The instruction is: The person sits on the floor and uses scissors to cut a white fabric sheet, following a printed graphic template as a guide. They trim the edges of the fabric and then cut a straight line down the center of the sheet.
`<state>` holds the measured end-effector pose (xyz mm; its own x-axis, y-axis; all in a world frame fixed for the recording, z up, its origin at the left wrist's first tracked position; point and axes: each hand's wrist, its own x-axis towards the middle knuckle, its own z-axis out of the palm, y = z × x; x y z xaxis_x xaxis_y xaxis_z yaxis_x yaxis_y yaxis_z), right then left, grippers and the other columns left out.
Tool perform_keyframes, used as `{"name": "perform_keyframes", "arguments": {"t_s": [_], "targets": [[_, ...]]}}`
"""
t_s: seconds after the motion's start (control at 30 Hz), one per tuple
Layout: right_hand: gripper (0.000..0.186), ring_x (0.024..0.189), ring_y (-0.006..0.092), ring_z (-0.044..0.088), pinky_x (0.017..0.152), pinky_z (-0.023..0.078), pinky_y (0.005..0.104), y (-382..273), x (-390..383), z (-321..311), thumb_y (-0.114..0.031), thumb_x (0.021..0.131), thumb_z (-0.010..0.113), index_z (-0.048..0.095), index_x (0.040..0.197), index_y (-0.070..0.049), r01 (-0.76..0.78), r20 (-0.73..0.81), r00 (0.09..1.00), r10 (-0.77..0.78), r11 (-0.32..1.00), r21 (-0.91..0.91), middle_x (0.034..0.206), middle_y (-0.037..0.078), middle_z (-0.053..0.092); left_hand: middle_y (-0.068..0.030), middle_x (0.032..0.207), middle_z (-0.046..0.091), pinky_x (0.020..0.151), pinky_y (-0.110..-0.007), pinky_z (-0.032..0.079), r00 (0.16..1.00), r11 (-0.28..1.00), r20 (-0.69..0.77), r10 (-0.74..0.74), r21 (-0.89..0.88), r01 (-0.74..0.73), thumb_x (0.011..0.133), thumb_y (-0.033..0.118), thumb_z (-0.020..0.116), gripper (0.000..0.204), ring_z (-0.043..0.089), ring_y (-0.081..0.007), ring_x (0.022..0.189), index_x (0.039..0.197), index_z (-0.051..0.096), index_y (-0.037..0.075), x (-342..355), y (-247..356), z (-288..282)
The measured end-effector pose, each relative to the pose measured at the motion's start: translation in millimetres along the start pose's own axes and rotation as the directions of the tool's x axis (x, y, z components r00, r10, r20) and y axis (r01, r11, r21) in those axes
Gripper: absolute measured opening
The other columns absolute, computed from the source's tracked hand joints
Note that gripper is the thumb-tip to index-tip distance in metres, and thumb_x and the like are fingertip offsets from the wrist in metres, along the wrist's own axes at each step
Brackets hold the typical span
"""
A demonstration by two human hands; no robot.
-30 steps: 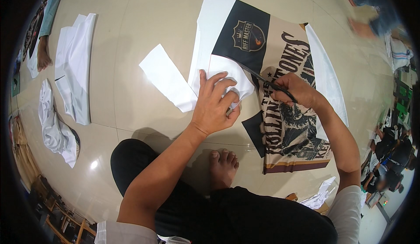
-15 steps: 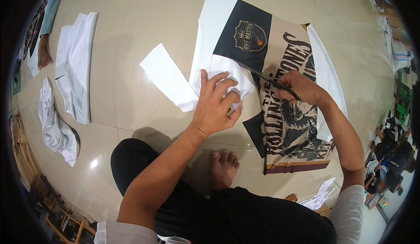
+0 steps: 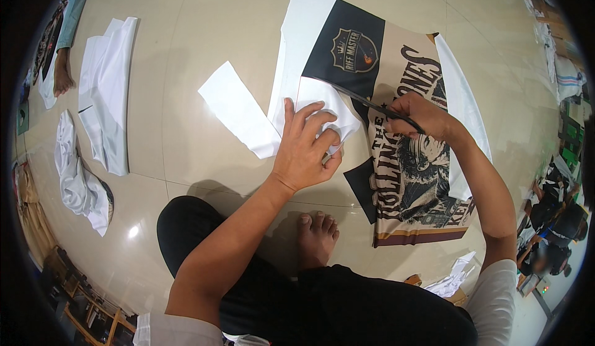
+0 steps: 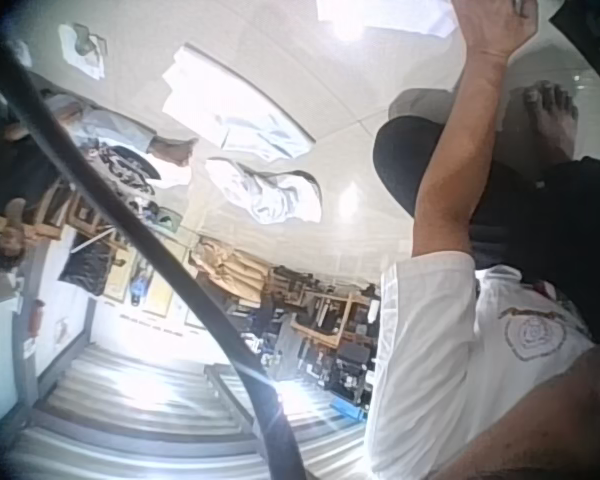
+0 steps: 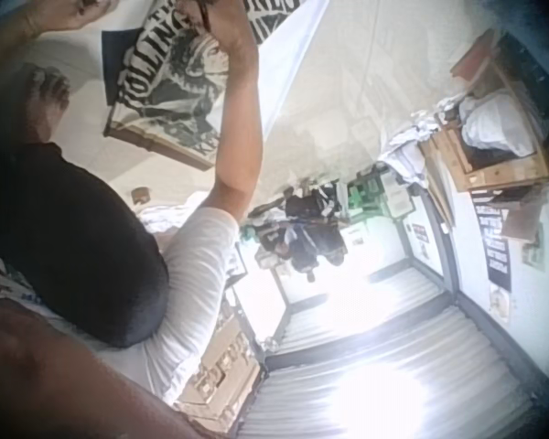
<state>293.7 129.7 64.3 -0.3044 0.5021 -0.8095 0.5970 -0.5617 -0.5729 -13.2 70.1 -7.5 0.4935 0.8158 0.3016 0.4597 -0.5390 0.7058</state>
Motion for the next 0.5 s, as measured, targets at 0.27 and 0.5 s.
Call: {"name": "perform_keyframes", "arguments": {"t_s": [0.27, 0.5], "targets": [[0.032, 0.051, 0.0056, 0.05, 0.05, 0.033, 0.0253, -2.5, 4.7, -2.7, -0.032, 0.088, 0.081, 0.074, 0.079, -0.002, 0.01, 0.014, 1.0, -0.01, 1.0, 0.014, 0.059, -0.004, 0.056, -0.008, 0.129, 0.062, 0.124, -0.082, 0.02, 1.0, 1.0, 0.005, -0.012, -0.008, 0.012, 0.079, 0.012, 0.08, 0.019, 0.055, -0.04, 0.14, 0.088, 0.064, 0.014, -0.4, -0.2, 0.0], [0.026, 0.05, 0.0049, 0.049, 0.048, 0.033, 0.0245, -5.5, 7.1, -5.1, -0.026, 0.087, 0.079, 0.073, 0.077, -0.003, 0.015, 0.023, 1.0, -0.015, 1.0, 0.018, 0.059, -0.004, 0.057, -0.009, 0.13, 0.061, 0.122, -0.084, 0.021, 1.0, 1.0, 0.005, 0.005, -0.007, -0.005, 0.079, 0.012, 0.078, 0.018, 0.054, -0.0401, 0.139, 0.089, 0.063, 0.013, 0.0, -0.8, -0.2]]}}
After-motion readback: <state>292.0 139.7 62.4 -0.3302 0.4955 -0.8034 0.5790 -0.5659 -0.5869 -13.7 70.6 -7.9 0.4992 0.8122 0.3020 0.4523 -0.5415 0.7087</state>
